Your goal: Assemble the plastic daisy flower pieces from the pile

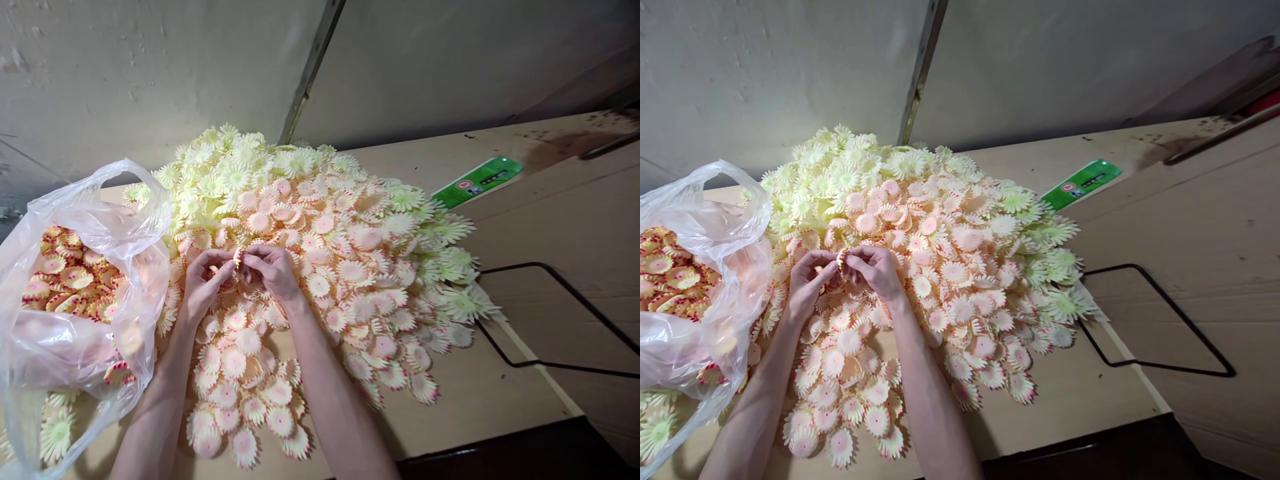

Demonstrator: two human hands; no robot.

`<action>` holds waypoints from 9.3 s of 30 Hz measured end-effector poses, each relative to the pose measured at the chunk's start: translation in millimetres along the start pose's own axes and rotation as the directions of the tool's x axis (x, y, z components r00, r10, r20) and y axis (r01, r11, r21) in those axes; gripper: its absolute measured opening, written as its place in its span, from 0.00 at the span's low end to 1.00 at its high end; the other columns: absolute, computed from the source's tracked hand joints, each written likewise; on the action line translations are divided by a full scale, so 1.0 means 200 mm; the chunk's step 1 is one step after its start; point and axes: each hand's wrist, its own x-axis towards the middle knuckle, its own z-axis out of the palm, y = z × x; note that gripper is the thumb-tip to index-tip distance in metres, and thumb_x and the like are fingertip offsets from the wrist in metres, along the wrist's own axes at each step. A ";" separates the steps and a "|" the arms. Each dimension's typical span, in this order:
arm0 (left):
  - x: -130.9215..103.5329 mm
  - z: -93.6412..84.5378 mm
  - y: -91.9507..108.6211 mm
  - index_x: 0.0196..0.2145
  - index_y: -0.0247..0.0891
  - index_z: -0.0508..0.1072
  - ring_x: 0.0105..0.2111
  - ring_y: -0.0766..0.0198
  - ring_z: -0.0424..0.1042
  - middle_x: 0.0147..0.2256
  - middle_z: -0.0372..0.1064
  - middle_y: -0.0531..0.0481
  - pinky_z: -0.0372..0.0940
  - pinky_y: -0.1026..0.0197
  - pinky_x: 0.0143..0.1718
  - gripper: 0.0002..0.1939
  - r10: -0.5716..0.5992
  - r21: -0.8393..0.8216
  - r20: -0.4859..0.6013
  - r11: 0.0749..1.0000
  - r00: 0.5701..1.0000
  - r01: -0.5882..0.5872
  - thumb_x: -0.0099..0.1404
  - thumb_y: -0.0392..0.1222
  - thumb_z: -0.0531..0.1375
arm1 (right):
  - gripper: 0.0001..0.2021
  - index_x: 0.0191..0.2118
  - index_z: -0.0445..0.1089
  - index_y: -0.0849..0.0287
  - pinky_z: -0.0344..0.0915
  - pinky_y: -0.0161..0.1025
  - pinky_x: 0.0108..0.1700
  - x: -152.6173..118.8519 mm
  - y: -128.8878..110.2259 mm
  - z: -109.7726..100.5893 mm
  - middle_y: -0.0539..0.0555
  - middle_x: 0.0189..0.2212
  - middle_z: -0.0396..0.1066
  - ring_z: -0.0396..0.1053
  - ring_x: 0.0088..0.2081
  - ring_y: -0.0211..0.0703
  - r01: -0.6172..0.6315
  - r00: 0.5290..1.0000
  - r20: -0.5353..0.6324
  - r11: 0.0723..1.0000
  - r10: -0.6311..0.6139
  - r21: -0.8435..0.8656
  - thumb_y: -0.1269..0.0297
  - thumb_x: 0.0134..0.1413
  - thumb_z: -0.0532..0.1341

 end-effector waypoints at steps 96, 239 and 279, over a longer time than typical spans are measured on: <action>-0.02 0.05 0.03 0.35 0.40 0.83 0.26 0.65 0.73 0.29 0.79 0.50 0.66 0.65 0.27 0.11 0.163 0.293 -0.166 0.950 0.973 -0.109 0.65 0.50 0.67 | 0.14 0.34 0.76 0.57 0.67 0.36 0.35 0.00 0.02 -0.02 0.49 0.27 0.73 0.68 0.29 0.38 -0.013 0.997 0.073 0.999 0.015 -0.030 0.51 0.55 0.69; 0.00 0.04 0.00 0.31 0.36 0.80 0.22 0.70 0.69 0.34 0.77 0.46 0.64 0.67 0.21 0.19 0.173 0.185 -0.118 0.971 0.978 -0.149 0.66 0.57 0.64 | 0.24 0.28 0.70 0.57 0.62 0.35 0.27 -0.01 -0.01 0.02 0.46 0.23 0.67 0.63 0.24 0.35 0.043 0.999 -0.008 0.991 -0.044 -0.123 0.46 0.34 0.79; -0.01 0.04 0.02 0.36 0.38 0.74 0.19 0.74 0.64 0.26 0.68 0.56 0.58 0.70 0.19 0.19 0.065 0.044 -0.138 0.997 0.988 -0.059 0.54 0.51 0.74 | 0.19 0.35 0.65 0.55 0.55 0.33 0.21 0.02 0.08 0.01 0.45 0.20 0.65 0.58 0.19 0.33 0.065 0.974 -0.198 0.978 -0.106 -0.199 0.43 0.57 0.64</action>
